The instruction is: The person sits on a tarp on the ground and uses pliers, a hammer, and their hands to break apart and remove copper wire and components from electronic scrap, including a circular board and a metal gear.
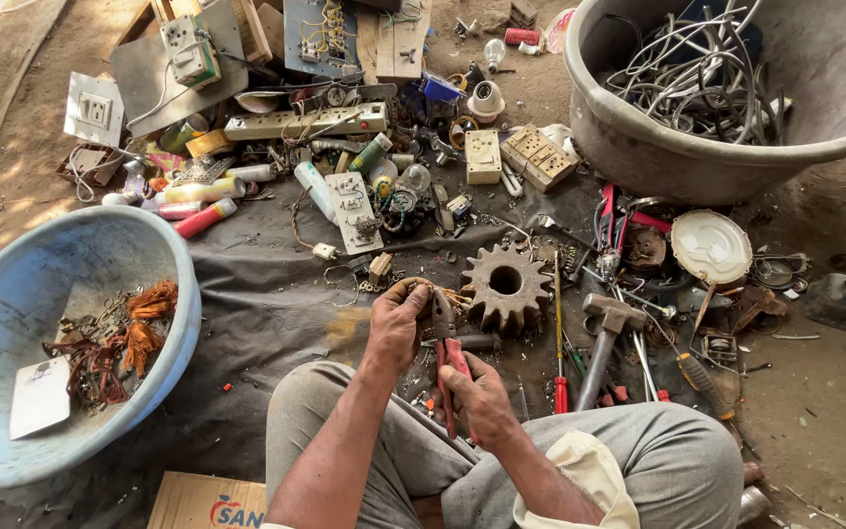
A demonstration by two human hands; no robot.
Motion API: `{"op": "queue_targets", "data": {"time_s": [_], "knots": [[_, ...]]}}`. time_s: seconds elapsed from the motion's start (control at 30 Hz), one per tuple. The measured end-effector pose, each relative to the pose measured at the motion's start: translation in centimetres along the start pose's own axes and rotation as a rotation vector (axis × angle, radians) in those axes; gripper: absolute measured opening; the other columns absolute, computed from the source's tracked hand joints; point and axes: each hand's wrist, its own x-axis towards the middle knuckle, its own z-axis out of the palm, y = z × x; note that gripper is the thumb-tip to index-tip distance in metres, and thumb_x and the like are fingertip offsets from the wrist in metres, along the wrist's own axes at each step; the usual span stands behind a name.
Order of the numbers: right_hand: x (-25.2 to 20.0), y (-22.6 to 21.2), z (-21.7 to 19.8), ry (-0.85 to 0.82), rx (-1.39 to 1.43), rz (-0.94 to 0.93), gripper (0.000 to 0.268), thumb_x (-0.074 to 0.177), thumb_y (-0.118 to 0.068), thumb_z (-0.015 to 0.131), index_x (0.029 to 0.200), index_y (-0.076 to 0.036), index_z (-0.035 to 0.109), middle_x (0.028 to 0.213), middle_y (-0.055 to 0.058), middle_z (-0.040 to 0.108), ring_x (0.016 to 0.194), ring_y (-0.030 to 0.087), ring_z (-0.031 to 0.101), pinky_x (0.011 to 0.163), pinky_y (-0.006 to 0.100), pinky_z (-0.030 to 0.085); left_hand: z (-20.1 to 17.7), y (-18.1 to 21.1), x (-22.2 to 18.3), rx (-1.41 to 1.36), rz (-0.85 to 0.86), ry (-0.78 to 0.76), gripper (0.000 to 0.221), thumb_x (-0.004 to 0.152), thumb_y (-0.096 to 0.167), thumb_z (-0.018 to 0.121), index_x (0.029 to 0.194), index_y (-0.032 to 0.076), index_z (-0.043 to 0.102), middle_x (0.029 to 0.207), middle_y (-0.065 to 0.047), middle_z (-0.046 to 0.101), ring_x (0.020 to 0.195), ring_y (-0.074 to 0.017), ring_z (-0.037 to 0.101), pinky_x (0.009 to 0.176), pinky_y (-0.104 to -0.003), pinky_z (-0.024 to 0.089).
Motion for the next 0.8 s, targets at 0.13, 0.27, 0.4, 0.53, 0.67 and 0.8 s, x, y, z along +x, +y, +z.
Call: {"op": "queue_targets", "data": {"time_s": [0.13, 0.27, 0.4, 0.53, 0.67, 0.8], "knots": [[-1.1, -0.7, 0.9, -0.163, 0.347, -0.015, 0.036, 0.095, -0.02, 0.066, 0.123, -0.001, 0.055, 0.101, 0.014, 0.066, 0.077, 0.022, 0.068, 0.058, 0.036, 0.058, 0.1, -0.7, -0.2, -0.201, -0.027, 0.021, 0.01, 0.101, 0.01, 0.063, 0.107, 0.003, 0.067, 0.091, -0.01, 0.073, 0.077, -0.0175, 0.072, 0.07, -0.031, 0.062], [-0.6, -0.3, 0.2, -0.114, 0.34, -0.011, 0.033, 0.094, -0.019, 0.066, 0.12, -0.002, 0.056, 0.099, 0.011, 0.066, 0.076, 0.021, 0.067, 0.058, 0.036, 0.057, 0.1, 0.8, -0.7, -0.1, -0.031, 0.09, 0.015, 0.104, 0.014, 0.056, 0.108, 0.002, 0.065, 0.097, -0.011, 0.075, 0.085, -0.0203, 0.073, 0.076, -0.033, 0.063], [0.7, 1.0, -2.1, 0.082, -0.022, 0.076, 0.027, 0.096, -0.019, 0.068, 0.111, 0.001, 0.058, 0.084, 0.01, 0.064, 0.066, 0.02, 0.063, 0.054, 0.036, 0.055, -0.9, 1.8, 0.1, -0.275, 0.023, 0.091, 0.02, 0.105, 0.014, 0.05, 0.11, 0.0, 0.063, 0.1, -0.017, 0.074, 0.094, -0.0298, 0.074, 0.081, -0.044, 0.064], [0.8, 1.6, -2.8, 0.21, -0.778, 0.242, 0.027, 0.09, -0.022, 0.072, 0.104, -0.001, 0.063, 0.079, 0.009, 0.065, 0.066, 0.018, 0.06, 0.057, 0.034, 0.05, -1.5, 1.5, 0.7, -0.385, 0.019, 0.142, 0.026, 0.101, 0.011, 0.05, 0.119, -0.005, 0.061, 0.11, -0.025, 0.071, 0.1, -0.036, 0.074, 0.092, -0.046, 0.062], [0.4, 1.1, -2.8, 0.155, -0.939, 0.493, 0.029, 0.083, -0.025, 0.073, 0.104, -0.006, 0.067, 0.079, 0.012, 0.066, 0.066, 0.02, 0.06, 0.06, 0.037, 0.048, -1.0, 2.2, 0.5, -0.477, -0.037, 0.161, 0.04, 0.102, 0.03, 0.048, 0.114, -0.007, 0.06, 0.108, -0.027, 0.07, 0.097, -0.0372, 0.073, 0.088, -0.047, 0.063], [0.2, -0.1, -2.0, 0.008, -1.24, 0.438, 0.033, 0.084, -0.03, 0.076, 0.1, -0.001, 0.074, 0.087, 0.013, 0.073, 0.078, 0.02, 0.068, 0.071, 0.034, 0.051, -0.7, 2.2, 0.3, -0.49, -0.036, 0.161, 0.049, 0.099, 0.036, 0.046, 0.11, -0.009, 0.062, 0.107, -0.028, 0.071, 0.097, -0.0379, 0.073, 0.085, -0.047, 0.063]]}}
